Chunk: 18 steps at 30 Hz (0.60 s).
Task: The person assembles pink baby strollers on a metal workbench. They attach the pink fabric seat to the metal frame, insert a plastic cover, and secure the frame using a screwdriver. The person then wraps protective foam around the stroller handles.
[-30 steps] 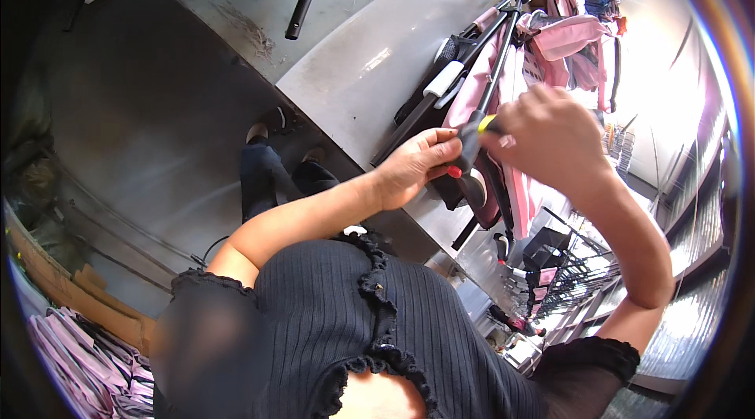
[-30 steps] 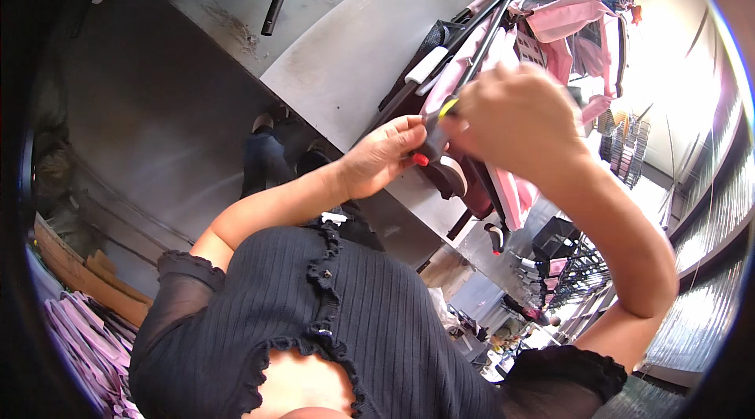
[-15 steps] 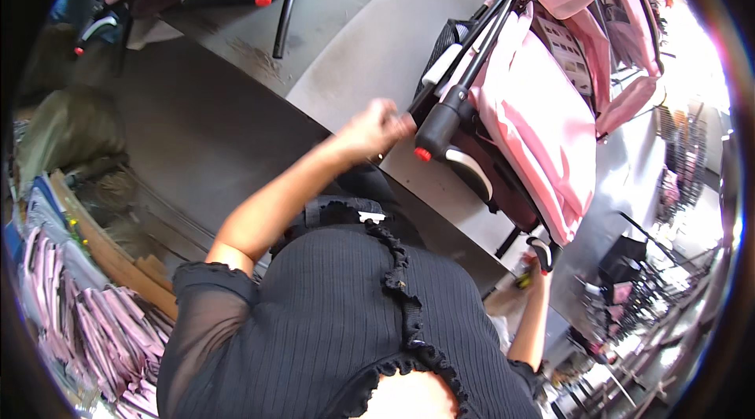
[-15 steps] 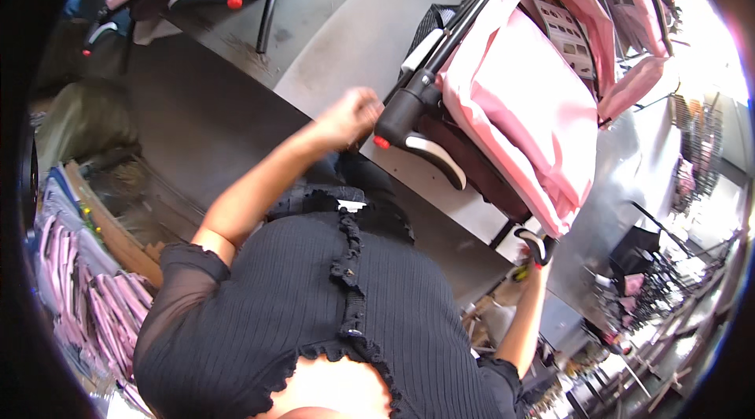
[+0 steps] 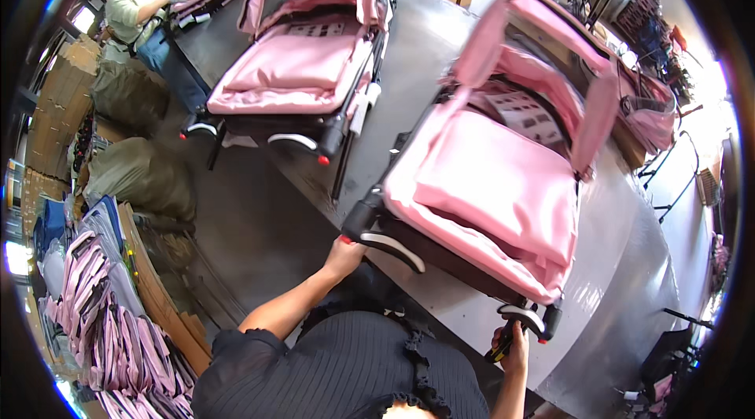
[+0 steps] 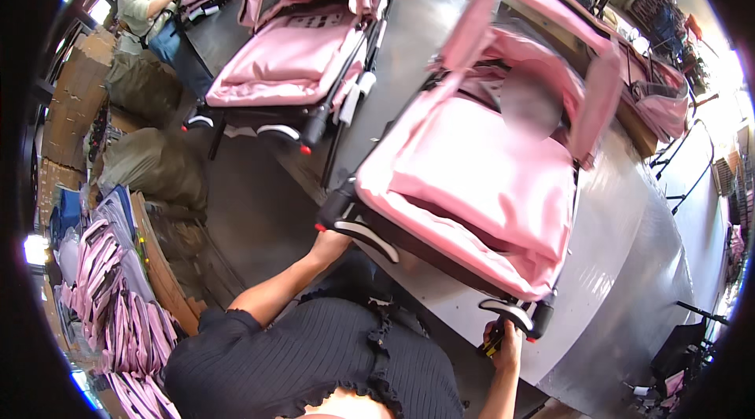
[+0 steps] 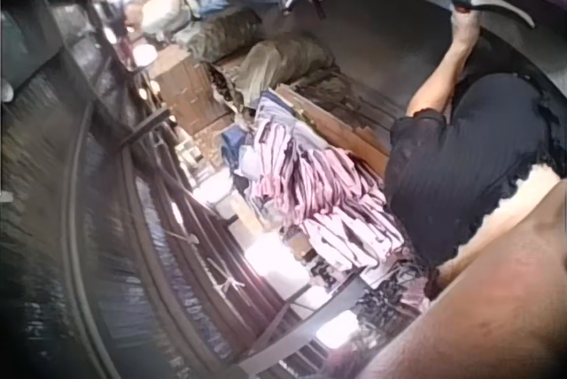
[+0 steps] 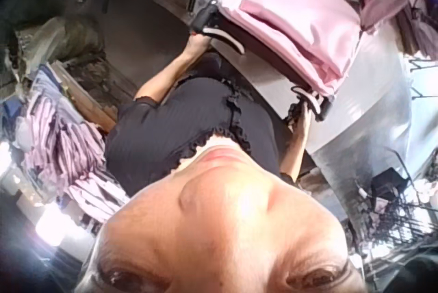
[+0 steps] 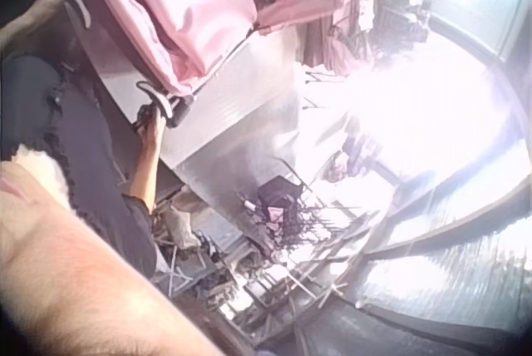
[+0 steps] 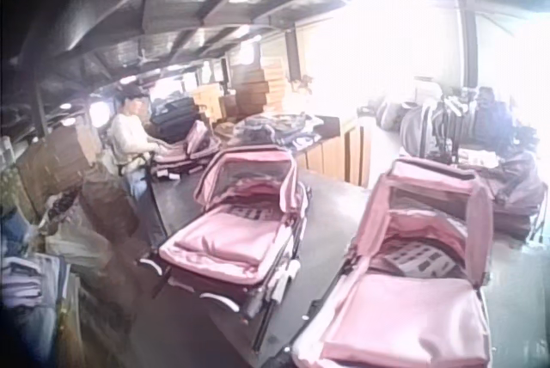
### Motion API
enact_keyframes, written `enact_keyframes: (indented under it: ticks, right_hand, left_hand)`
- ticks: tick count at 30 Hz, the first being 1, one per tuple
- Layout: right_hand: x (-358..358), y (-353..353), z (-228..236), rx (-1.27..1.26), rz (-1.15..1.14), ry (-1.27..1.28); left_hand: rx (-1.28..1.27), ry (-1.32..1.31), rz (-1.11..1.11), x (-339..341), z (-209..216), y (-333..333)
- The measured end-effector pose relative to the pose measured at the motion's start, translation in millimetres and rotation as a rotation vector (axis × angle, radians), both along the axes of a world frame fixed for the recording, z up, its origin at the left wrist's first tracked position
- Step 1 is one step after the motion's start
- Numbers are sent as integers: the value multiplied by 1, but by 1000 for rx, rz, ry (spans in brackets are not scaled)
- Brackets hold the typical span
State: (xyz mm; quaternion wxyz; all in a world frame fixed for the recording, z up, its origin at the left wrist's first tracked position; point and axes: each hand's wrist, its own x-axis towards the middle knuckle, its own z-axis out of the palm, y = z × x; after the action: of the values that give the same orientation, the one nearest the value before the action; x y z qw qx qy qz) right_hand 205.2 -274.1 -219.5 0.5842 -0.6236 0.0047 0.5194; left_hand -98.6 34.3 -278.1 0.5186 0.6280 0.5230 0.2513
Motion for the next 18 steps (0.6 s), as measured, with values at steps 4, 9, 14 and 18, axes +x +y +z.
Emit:
enact_keyframes:
  ticks: [4,9,14,18]
  right_hand:
    - [-6,82,-6,44,182,-23]
    - [-74,183,-4,-167,149,116]
    - [-161,298,-8,8,238,232]
    - [-161,336,-19,272,843,-345]
  left_hand:
    - [-13,205,57,-62,-1,37]
    - [18,357,158,-135,6,117]
    - [162,291,580,-220,-9,196]
    - [-37,313,310,-232,-28,154]
